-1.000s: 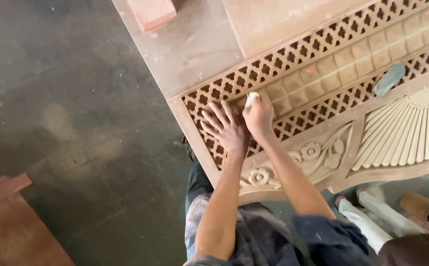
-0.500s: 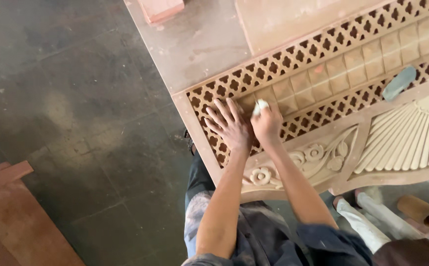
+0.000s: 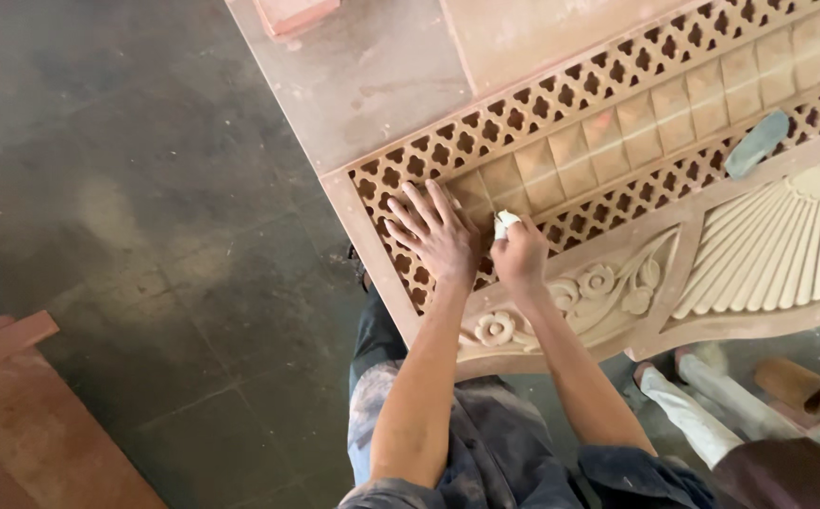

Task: The person sands a large carved wooden panel using a white sanding block, moving systematically across floral, fan, and lattice patterns. The person occasionally switches to a metal scraper tool to remove material from the carved surfaces.

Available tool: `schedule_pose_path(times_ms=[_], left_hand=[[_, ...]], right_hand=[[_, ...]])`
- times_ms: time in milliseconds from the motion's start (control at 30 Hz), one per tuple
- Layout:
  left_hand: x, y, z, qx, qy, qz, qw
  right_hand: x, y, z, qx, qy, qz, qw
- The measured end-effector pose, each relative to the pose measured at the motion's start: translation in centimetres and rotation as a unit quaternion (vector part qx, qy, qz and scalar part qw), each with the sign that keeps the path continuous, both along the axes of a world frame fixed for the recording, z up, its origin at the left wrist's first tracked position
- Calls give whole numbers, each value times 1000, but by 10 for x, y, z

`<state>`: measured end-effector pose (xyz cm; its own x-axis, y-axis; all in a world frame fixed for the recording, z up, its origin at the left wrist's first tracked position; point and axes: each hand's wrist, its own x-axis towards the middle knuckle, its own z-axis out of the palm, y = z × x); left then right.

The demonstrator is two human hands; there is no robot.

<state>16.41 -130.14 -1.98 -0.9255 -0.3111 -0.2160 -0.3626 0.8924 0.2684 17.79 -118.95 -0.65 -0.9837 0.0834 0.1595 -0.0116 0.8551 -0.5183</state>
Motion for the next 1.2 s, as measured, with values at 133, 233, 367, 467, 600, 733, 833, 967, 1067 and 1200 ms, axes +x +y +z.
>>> schedule_pose_path(times_ms=[133, 233, 367, 467, 600, 733, 833, 967, 1067, 1200], left_hand=[[0, 0, 5, -6, 2, 2, 1000], [-2, 0, 9, -6, 5, 4, 1000], [-3, 0, 8, -15, -5, -2, 1000], [0, 2, 5, -18, 10, 8, 1000], [2, 4, 2, -46, 30, -4, 998], [-1, 3, 4, -18, 16, 11, 1000], [-2, 2, 7, -22, -21, -3, 1000], [-1, 2, 4, -61, -15, -18, 998], [-1, 4, 0, -24, 3, 21, 999], [1, 3, -1, -33, -5, 2, 999]], right_hand=[[5, 34, 9, -41, 28, -58, 997], [-4, 51, 11, -44, 47, -87, 994], [-14, 47, 7, -2, 48, -69, 997], [-22, 35, 1, -5, 58, -68, 996], [-24, 28, 0, 27, 31, -53, 998], [-24, 29, 3, 49, 49, -53, 996], [-24, 31, 1, 61, 42, -44, 996], [-19, 34, -3, 39, 32, -23, 998], [-17, 35, -6, 51, 39, -44, 997], [-37, 31, -12, 43, 61, -33, 997]])
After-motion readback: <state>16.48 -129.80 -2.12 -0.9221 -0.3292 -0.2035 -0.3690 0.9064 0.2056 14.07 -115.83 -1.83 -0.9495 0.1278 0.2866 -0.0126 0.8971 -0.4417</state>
